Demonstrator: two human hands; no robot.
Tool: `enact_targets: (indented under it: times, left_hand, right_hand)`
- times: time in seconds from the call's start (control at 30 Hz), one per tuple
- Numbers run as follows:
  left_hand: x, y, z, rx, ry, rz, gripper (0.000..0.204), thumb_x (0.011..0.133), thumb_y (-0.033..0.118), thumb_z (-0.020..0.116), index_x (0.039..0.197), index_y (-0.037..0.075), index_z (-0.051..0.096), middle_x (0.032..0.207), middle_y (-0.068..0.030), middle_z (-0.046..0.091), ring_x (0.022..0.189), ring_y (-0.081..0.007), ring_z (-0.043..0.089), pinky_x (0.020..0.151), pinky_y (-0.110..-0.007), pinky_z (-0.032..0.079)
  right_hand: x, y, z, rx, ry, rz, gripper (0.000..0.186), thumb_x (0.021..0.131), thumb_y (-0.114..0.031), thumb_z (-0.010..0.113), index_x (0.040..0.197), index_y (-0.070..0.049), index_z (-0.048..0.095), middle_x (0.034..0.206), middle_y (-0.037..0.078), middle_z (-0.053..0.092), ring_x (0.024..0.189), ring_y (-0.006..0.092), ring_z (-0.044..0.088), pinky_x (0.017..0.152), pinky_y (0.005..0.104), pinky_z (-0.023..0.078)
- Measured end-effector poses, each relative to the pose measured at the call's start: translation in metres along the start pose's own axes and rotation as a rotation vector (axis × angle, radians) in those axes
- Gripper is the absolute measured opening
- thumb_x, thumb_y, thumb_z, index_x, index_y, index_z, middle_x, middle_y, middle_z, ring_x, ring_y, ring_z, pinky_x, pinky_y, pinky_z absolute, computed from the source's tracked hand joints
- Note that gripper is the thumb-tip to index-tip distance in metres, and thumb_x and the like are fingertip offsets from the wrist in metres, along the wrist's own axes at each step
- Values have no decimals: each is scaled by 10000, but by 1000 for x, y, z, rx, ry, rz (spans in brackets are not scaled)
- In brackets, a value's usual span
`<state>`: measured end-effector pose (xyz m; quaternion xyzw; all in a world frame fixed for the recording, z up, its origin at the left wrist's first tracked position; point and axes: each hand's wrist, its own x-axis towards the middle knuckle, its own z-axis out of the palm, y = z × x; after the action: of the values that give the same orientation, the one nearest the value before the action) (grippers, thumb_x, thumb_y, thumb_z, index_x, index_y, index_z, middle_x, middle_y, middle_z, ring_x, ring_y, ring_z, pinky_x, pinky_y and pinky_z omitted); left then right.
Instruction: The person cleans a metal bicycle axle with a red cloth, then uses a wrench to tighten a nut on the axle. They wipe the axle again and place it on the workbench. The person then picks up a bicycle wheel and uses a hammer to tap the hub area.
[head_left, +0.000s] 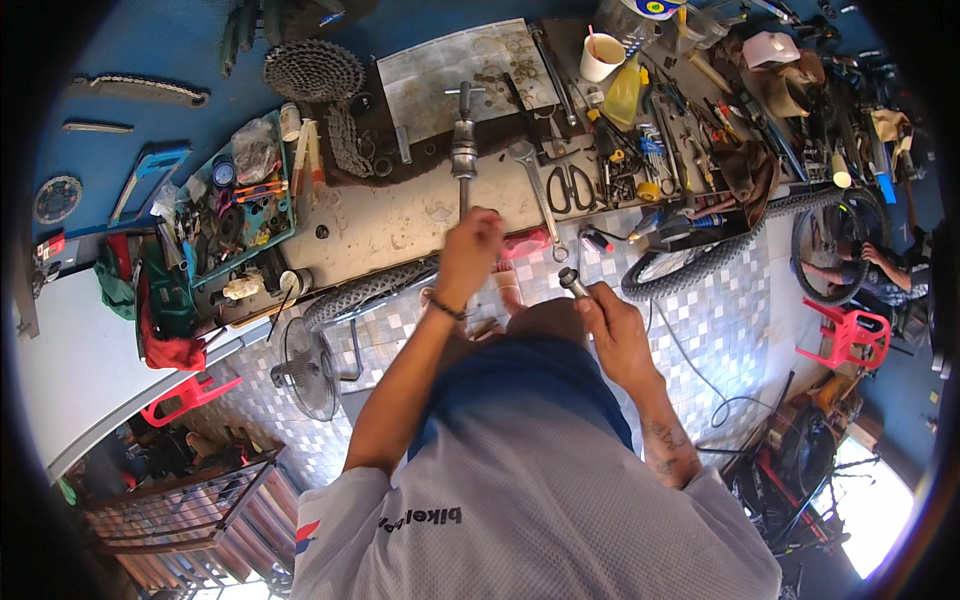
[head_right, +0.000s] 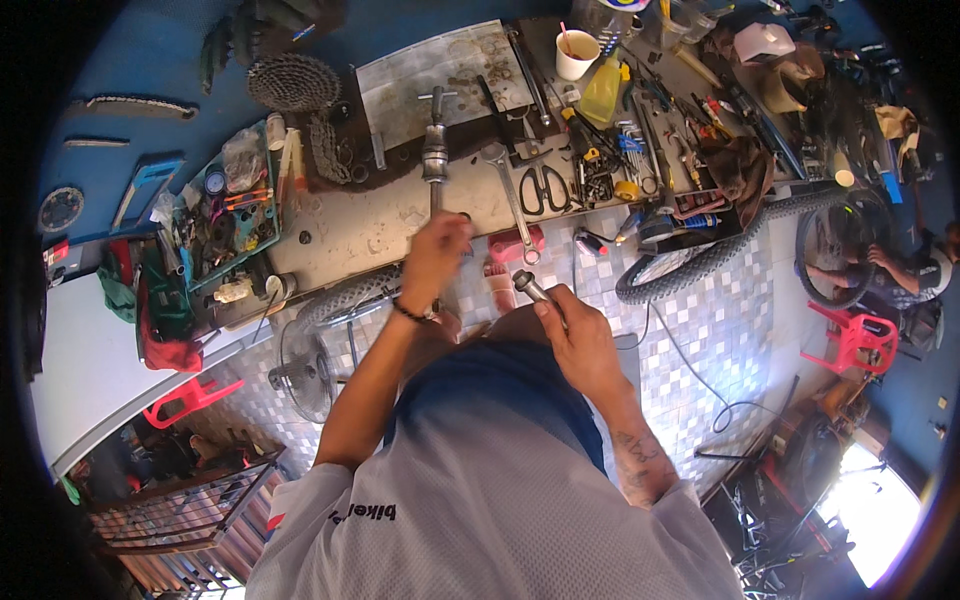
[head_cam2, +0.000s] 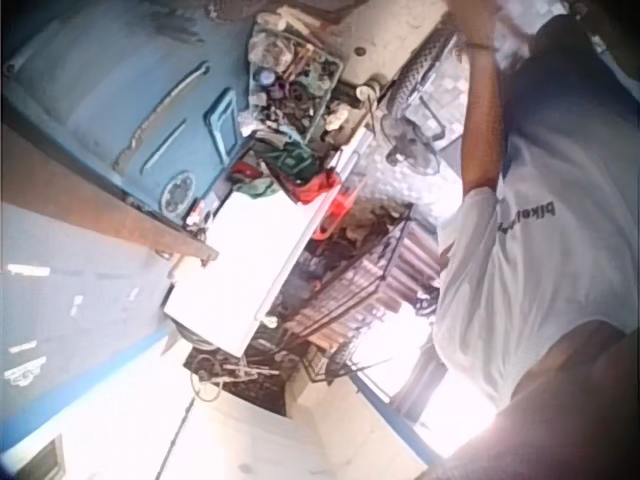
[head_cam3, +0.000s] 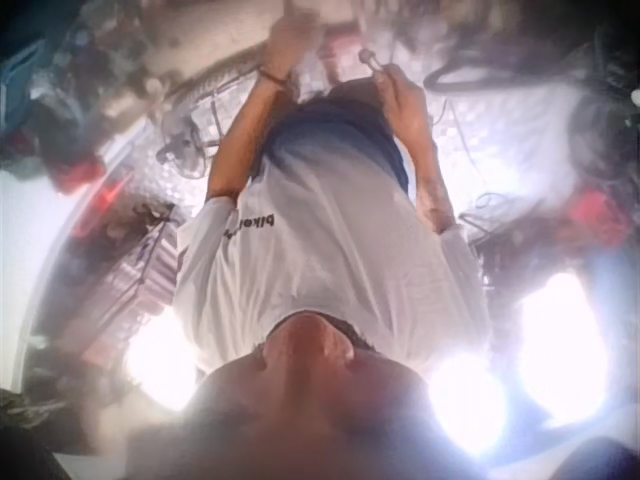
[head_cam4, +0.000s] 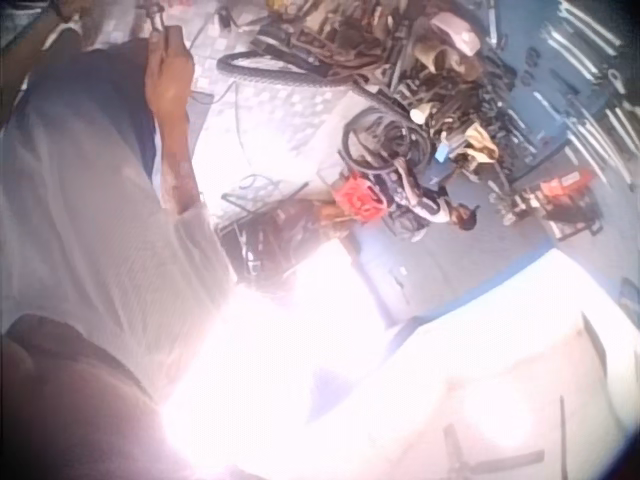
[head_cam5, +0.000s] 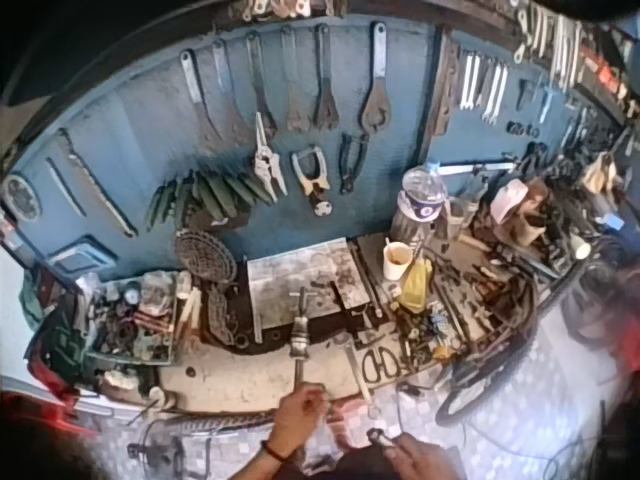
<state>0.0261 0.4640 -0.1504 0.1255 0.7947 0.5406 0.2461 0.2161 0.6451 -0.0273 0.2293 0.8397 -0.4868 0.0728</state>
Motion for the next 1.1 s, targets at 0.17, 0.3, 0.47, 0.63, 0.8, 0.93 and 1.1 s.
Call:
enact_targets:
  times: [0.17,0.3,0.47,0.63,0.8,0.93,1.1]
  left_hand:
    - [26,31,49,77,-35,138,131,984,189,683,1067,88,680,767,-122,743,750,-292,756,679,-418,566]
    - [61,57,-15,30,312,390,40,967,67,660,999,63,683,732,-73,703,678,-169,708,627,-338,540]
    - [107,94,-228,-130,712,390,121,966,77,619,1070,61,678,769,-24,669,536,-80,575,435,-242,468]
    - [100,127,-377,-81,938,294,163,985,154,670,1051,8,697,753,-68,699,537,-110,607,447,-272,496]
    - [56,92,-475,172,1068,258,212,966,223,714,1022,19,727,771,-56,730,569,-110,650,471,-286,532]
    - [-5,26,-585,816,1247,-56,276,935,303,683,1052,62,750,951,-227,774,921,-449,741,837,-539,587]
    - [-106,-57,-691,1123,1070,-565,370,946,384,670,1196,115,719,1192,-205,735,1171,-450,670,1011,-542,532]
  right_hand:
    - [-6,18,1,111,29,88,275,1069,-295,641,1073,-20,645,794,152,726,702,253,740,628,385,535]
    - [-10,29,-16,185,136,112,178,1083,-184,605,1051,-9,606,733,106,667,634,161,632,579,334,496]
    - [-20,44,-37,100,258,63,204,1094,-187,588,995,-10,575,675,88,618,591,144,596,534,326,455]
    - [-35,54,-36,112,305,107,213,1107,-203,575,1009,-15,561,691,71,604,599,122,583,525,303,454]
    - [-42,54,-14,131,302,104,226,1107,-229,576,1091,-4,577,705,58,594,593,102,564,504,280,443]
    - [-34,38,10,113,308,113,233,1110,-241,572,1082,-10,568,692,50,586,585,101,546,505,280,437]
    - [-21,-17,52,27,285,37,226,1108,-227,574,1032,-15,579,687,55,579,577,115,536,514,297,430]
